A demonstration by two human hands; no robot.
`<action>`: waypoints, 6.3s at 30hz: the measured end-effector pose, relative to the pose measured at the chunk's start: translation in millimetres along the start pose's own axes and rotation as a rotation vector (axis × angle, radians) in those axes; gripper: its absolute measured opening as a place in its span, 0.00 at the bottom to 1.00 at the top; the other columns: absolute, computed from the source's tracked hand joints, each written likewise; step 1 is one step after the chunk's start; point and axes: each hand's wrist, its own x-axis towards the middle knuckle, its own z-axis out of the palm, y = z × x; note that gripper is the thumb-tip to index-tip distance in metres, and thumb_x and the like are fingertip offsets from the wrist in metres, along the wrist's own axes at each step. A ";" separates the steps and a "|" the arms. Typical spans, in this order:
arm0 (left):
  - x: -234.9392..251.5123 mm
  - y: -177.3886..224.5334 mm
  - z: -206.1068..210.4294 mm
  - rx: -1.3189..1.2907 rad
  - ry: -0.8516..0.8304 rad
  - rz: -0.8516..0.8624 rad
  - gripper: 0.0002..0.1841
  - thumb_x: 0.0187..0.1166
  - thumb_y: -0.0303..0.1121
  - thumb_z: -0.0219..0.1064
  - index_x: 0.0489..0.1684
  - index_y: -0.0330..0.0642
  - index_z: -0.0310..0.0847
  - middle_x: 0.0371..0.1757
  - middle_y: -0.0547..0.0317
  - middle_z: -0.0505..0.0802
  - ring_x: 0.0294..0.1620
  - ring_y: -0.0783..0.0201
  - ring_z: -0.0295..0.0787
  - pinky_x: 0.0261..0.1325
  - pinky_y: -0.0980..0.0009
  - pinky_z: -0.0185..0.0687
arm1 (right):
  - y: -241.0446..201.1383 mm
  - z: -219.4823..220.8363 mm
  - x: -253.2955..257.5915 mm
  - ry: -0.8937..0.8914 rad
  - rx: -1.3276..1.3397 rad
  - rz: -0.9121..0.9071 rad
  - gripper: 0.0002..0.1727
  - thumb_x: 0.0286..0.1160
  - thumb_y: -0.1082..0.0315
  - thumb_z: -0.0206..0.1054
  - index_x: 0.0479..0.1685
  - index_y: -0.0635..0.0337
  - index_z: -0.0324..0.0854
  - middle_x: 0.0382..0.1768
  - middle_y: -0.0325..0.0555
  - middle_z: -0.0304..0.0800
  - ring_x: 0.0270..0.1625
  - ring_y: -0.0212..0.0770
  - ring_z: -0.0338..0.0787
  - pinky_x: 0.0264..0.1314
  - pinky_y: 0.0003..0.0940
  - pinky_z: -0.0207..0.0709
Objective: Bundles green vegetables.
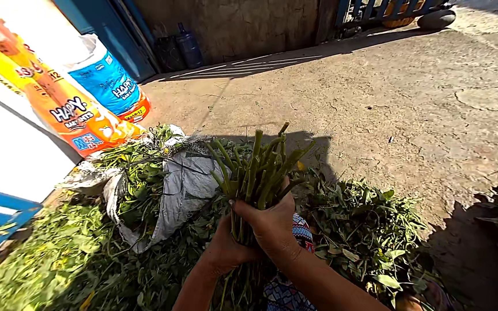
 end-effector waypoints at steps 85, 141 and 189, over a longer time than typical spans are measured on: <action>5.7 -12.3 -11.7 -1.014 0.103 0.492 0.27 0.65 0.36 0.77 0.66 0.39 0.79 0.41 0.50 0.93 0.46 0.52 0.93 0.65 0.48 0.85 | -102.3 -229.3 26.7 0.151 -0.717 -0.119 0.08 0.85 0.58 0.55 0.51 0.48 0.74 0.15 0.29 0.64 0.10 0.26 0.63 0.11 0.23 0.63; -10.8 -9.8 32.9 -0.865 0.196 0.512 0.15 0.68 0.26 0.74 0.53 0.44 0.93 0.48 0.61 0.99 0.50 0.73 0.96 0.58 0.74 0.90 | -46.0 -52.2 1.0 -0.544 -0.539 -0.041 0.14 0.71 0.54 0.78 0.45 0.52 0.85 0.33 0.33 0.90 0.37 0.28 0.89 0.40 0.27 0.85; -15.1 15.8 5.5 -1.119 -0.204 0.628 0.31 0.58 0.37 0.87 0.60 0.38 0.80 0.38 0.50 0.93 0.38 0.53 0.93 0.56 0.52 0.88 | -84.3 -89.1 -19.8 -0.953 -1.065 -0.545 0.06 0.77 0.62 0.68 0.39 0.49 0.89 0.36 0.42 0.88 0.43 0.42 0.88 0.41 0.35 0.82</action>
